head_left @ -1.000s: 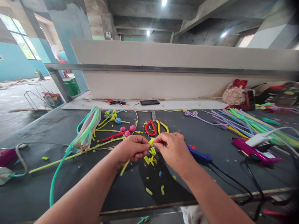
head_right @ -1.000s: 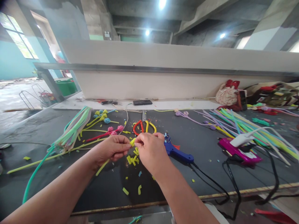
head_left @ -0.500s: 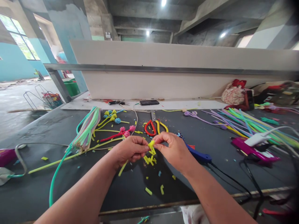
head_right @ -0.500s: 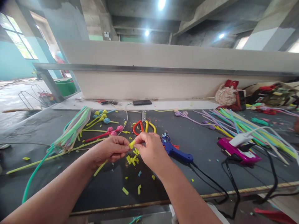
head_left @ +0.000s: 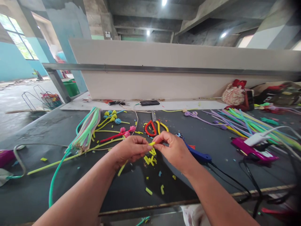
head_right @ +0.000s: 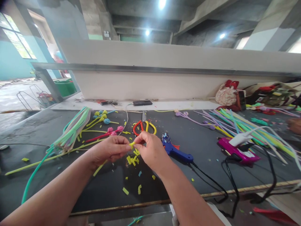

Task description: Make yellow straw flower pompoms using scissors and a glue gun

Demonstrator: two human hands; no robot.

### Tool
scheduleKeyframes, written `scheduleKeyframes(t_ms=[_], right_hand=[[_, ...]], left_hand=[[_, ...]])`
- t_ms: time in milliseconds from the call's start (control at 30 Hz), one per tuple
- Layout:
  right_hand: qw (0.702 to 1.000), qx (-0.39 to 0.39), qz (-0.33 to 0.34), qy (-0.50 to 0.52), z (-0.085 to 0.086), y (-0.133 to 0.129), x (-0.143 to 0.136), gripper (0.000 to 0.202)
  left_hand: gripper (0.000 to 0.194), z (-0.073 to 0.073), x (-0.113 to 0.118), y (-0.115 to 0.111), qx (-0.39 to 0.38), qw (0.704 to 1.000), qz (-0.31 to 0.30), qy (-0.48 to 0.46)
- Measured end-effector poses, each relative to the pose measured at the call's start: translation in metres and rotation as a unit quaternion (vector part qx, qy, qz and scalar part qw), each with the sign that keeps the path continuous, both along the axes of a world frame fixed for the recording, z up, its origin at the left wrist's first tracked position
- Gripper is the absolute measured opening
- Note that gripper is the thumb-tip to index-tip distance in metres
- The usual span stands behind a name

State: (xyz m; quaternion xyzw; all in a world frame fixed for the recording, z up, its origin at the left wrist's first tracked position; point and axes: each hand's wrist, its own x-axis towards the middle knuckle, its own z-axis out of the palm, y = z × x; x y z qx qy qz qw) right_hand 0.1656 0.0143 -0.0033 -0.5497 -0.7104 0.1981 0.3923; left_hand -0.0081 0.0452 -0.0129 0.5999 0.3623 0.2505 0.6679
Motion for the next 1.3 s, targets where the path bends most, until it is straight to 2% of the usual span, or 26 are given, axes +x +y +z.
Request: scheduleKeyframes(t_ms=[200, 400, 533, 667, 733, 833, 933, 1167, 1300], right_hand=[[0.999, -0.038, 0.008, 0.033, -0.005, 0.0, 0.0, 0.005], [0.985, -0.099, 0.048, 0.13, -0.005, 0.002, -0.001, 0.012], [0.983, -0.09, 0.03, 0.157, -0.009, 0.005, -0.006, 0.007], [0.981, -0.094, -0.006, 0.171, -0.012, 0.007, -0.006, 0.006], [0.98, -0.097, -0.025, 0.171, -0.012, 0.008, -0.004, 0.007], [0.98, -0.092, -0.047, 0.168, -0.012, 0.009, -0.003, 0.006], [0.98, -0.093, -0.054, 0.17, -0.012, 0.01, -0.003, 0.005], [0.976, -0.106, -0.044, 0.187, -0.012, 0.009, -0.004, 0.007], [0.971, -0.121, -0.013, 0.205, -0.009, 0.006, -0.001, 0.017]], left_hand=[[0.033, 0.0, 0.002, 0.001, 0.01, 0.999, 0.029, 0.033], [0.034, 0.001, 0.002, 0.0, 0.012, 0.998, 0.036, 0.041], [0.034, 0.001, 0.003, 0.0, 0.005, 0.999, 0.033, 0.041], [0.035, -0.005, 0.006, 0.002, -0.001, 0.998, 0.042, 0.053], [0.036, -0.01, 0.008, 0.004, 0.028, 0.995, 0.074, 0.061], [0.04, -0.015, 0.01, 0.006, 0.15, 0.98, 0.114, 0.06], [0.027, -0.016, 0.01, 0.006, 0.224, 0.966, 0.106, 0.075], [0.023, -0.007, 0.009, 0.001, 0.207, 0.967, 0.094, 0.117], [0.024, -0.004, 0.007, 0.0, 0.173, 0.972, 0.104, 0.121]])
